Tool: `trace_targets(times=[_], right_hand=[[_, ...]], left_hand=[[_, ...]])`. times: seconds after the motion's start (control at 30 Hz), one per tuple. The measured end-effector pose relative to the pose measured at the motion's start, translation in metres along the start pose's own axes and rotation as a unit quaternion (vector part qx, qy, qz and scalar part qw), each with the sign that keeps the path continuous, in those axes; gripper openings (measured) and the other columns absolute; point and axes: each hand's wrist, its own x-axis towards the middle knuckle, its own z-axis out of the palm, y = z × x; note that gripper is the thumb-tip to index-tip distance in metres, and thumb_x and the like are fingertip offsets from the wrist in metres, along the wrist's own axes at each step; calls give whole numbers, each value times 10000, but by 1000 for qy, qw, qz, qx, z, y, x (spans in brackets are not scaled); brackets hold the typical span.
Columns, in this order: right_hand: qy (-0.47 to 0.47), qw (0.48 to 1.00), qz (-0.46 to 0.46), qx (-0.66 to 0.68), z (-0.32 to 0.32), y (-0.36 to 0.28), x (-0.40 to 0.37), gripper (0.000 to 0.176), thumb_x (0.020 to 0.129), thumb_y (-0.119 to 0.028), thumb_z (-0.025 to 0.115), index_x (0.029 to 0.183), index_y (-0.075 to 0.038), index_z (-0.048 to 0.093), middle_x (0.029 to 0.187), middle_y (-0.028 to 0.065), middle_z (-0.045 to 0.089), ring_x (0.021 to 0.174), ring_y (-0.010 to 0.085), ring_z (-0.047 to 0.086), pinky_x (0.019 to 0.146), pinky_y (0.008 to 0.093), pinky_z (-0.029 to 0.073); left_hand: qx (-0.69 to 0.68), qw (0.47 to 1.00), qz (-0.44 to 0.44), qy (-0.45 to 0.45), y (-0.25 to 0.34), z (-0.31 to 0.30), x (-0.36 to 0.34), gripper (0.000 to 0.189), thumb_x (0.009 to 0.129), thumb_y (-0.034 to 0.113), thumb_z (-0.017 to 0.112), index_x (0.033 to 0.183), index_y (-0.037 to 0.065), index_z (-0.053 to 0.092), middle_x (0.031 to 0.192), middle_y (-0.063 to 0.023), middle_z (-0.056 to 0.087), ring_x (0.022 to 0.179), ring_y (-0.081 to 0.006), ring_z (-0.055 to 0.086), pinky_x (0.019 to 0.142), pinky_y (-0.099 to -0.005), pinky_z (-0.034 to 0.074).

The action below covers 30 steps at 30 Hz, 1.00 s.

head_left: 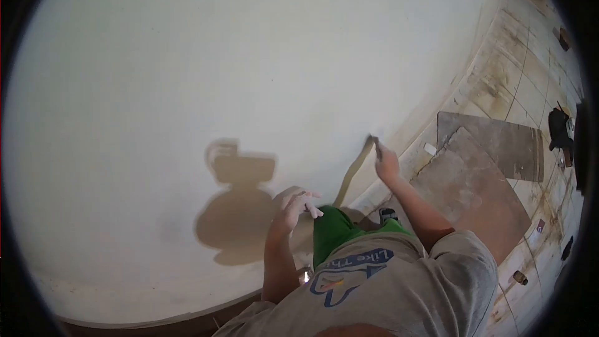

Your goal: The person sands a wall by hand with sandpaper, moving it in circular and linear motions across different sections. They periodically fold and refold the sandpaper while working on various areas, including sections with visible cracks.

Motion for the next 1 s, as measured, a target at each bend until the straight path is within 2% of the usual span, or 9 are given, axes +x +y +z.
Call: trace_targets(times=[0.07,0.13,0.23,0.37,0.47,0.57,0.67,0.87,1.0], right_hand=[[-95,988,17,-122,14,79,-21,407,905,-34,510,1280,-39,669,1017,256,702,944,446,672,853,550,524],[43,986,-104,-124,-5,62,-61,247,904,-73,633,1125,-30,734,903,234,726,943,419,704,849,477,557],[37,989,-136,37,-23,20,-89,237,889,-91,700,1111,-16,736,947,230,727,912,362,729,809,406,564],[-59,960,-83,260,-61,-85,-100,394,903,-65,723,1288,-31,645,1091,175,737,960,218,729,841,318,543],[33,907,-140,397,-57,-123,-98,335,880,-52,766,1202,-29,676,1114,79,689,939,135,645,812,289,505],[14,909,-181,374,-58,-127,-94,335,888,-45,733,1214,-22,659,1171,173,697,957,224,680,847,329,525],[71,907,-370,190,-80,-144,-87,347,850,-68,754,1193,-53,699,1280,194,648,1010,289,623,907,397,501],[89,904,-418,18,-79,-138,-92,333,816,-124,776,1149,-138,766,1480,199,486,1128,349,539,946,456,468],[106,925,-341,131,-68,-127,-99,501,792,-184,808,1273,-105,691,1454,198,503,1136,347,540,944,442,463]], left_hand=[[29,1000,-1,-11,-22,1,-1,360,1047,258,503,1133,-39,686,817,-120,674,854,-236,695,862,-382,552],[132,991,13,-6,-29,1,19,380,1039,290,531,1181,-31,678,924,-144,717,927,-238,704,887,-382,550],[312,950,28,-3,-65,8,31,435,989,293,631,1290,-20,627,1111,-192,731,1093,-241,697,966,-362,520],[145,981,127,-8,-70,37,62,455,969,205,679,1350,-21,575,1197,-153,697,1154,-213,656,994,-347,495],[67,981,180,-19,-45,47,62,471,968,157,689,1375,-28,542,1262,-110,659,1187,-184,617,1012,-333,477],[22,984,176,-22,13,65,40,447,979,134,677,1367,-38,536,1265,-79,642,1167,-155,596,1024,-319,462],[1,976,220,0,20,67,27,400,987,134,669,1335,-33,563,1217,-80,659,1120,-154,613,996,-317,471],[-47,972,231,12,-3,58,23,248,993,96,647,1212,-18,630,1086,-78,681,1024,-154,648,947,-316,499],[-88,969,228,29,-3,67,23,217,1009,96,625,1203,-1,623,1038,-51,672,988,-143,648,913,-302,504]])
